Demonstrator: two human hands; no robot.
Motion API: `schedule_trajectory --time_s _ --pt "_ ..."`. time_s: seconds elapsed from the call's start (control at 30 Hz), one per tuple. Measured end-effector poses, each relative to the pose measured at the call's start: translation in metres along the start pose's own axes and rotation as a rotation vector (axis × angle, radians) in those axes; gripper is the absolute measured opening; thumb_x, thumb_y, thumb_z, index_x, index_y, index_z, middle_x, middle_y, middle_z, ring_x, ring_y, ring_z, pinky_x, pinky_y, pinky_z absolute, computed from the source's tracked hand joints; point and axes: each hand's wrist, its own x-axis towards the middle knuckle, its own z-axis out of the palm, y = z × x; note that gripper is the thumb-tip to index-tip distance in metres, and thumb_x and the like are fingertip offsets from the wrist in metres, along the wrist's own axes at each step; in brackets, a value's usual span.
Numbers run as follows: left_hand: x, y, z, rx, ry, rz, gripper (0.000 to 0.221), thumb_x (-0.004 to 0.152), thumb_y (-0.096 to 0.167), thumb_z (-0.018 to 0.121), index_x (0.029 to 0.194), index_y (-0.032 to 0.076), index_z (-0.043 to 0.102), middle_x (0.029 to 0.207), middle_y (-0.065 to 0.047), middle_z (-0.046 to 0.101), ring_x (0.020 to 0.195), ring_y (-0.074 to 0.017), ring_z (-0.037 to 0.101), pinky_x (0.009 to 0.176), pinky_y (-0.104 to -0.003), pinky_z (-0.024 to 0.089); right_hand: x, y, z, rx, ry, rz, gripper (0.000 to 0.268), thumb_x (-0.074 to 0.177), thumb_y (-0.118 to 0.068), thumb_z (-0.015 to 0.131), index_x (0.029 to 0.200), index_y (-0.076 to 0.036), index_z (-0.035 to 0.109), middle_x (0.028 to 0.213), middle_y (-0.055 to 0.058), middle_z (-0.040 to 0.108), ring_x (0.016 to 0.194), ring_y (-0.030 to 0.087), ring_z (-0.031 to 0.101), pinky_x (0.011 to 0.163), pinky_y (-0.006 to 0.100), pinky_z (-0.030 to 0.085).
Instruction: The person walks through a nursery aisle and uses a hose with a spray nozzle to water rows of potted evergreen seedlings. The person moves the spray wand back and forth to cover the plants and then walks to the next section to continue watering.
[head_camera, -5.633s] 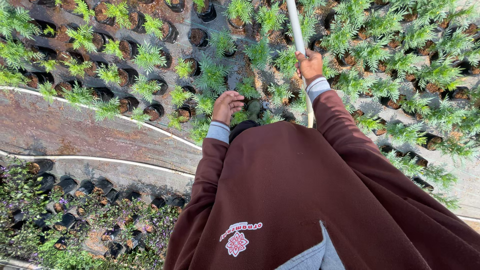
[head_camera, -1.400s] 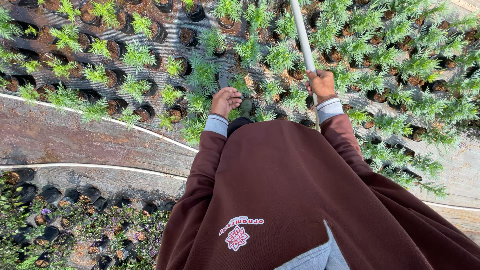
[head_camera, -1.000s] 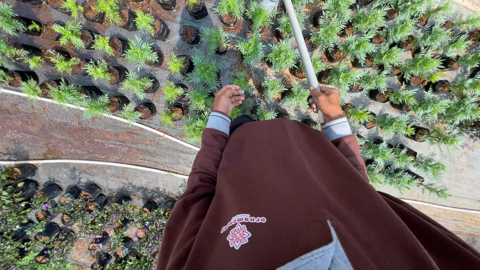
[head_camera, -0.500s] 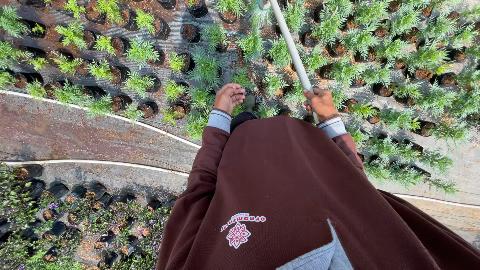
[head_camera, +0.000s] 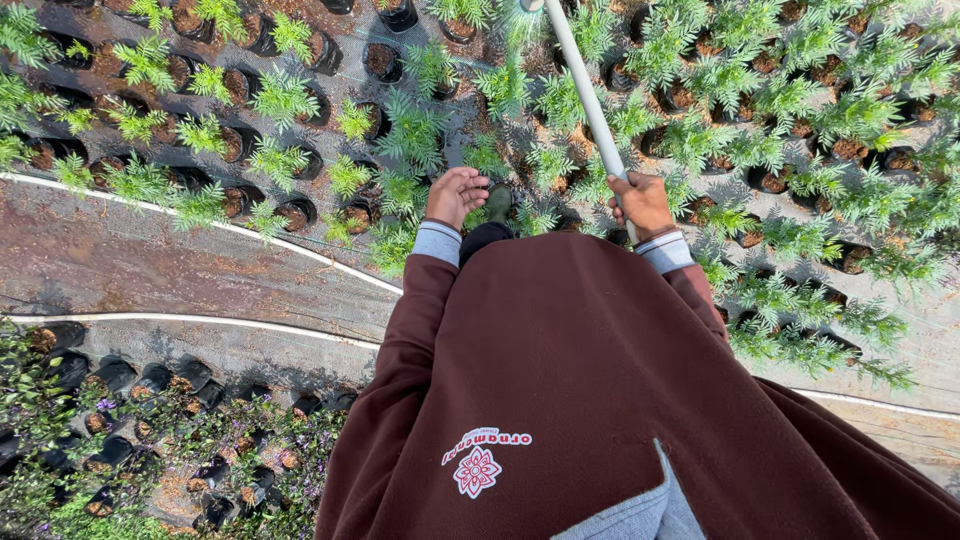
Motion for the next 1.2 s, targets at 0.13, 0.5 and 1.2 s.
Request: schedule_trajectory --time_s 0.13,0.5,1.2 --pt "-0.007 -0.004 -0.002 0.018 0.022 0.020 0.021 0.103 0.015 0.049 0.110 0.002 0.064 0.097 -0.013 0.075 0.076 -0.0199 0.071 0.070 -0.035 0.059 -0.002 0.000 0.000 0.008 -0.001 0.012 0.030 0.101 -0.020 0.067 0.115 0.006 0.068 0.065 0.003 0.061 0.043 0.005 0.048 0.036 0.023 0.038" --pt "-0.025 -0.021 -0.003 -0.020 0.002 0.024 0.020 0.102 0.016 0.049 0.110 0.003 0.063 0.097 -0.012 0.074 0.077 -0.0204 0.070 0.071 -0.035 0.058 -0.025 0.013 -0.011 -0.010 -0.020 -0.072 0.029 0.101 -0.018 0.067 0.110 0.010 0.068 0.067 0.005 0.063 0.043 0.007 0.047 0.036 0.024 0.038" --pt "-0.086 -0.088 0.007 0.342 -0.091 0.021 0.010 0.102 0.015 0.057 0.105 0.009 0.065 0.103 -0.011 0.078 0.078 -0.0149 0.072 0.067 -0.028 0.058 -0.113 0.069 -0.018 -0.124 -0.120 0.059 0.031 0.102 -0.025 0.066 0.103 0.005 0.065 0.066 0.002 0.061 0.047 0.007 0.052 0.039 0.026 0.043"
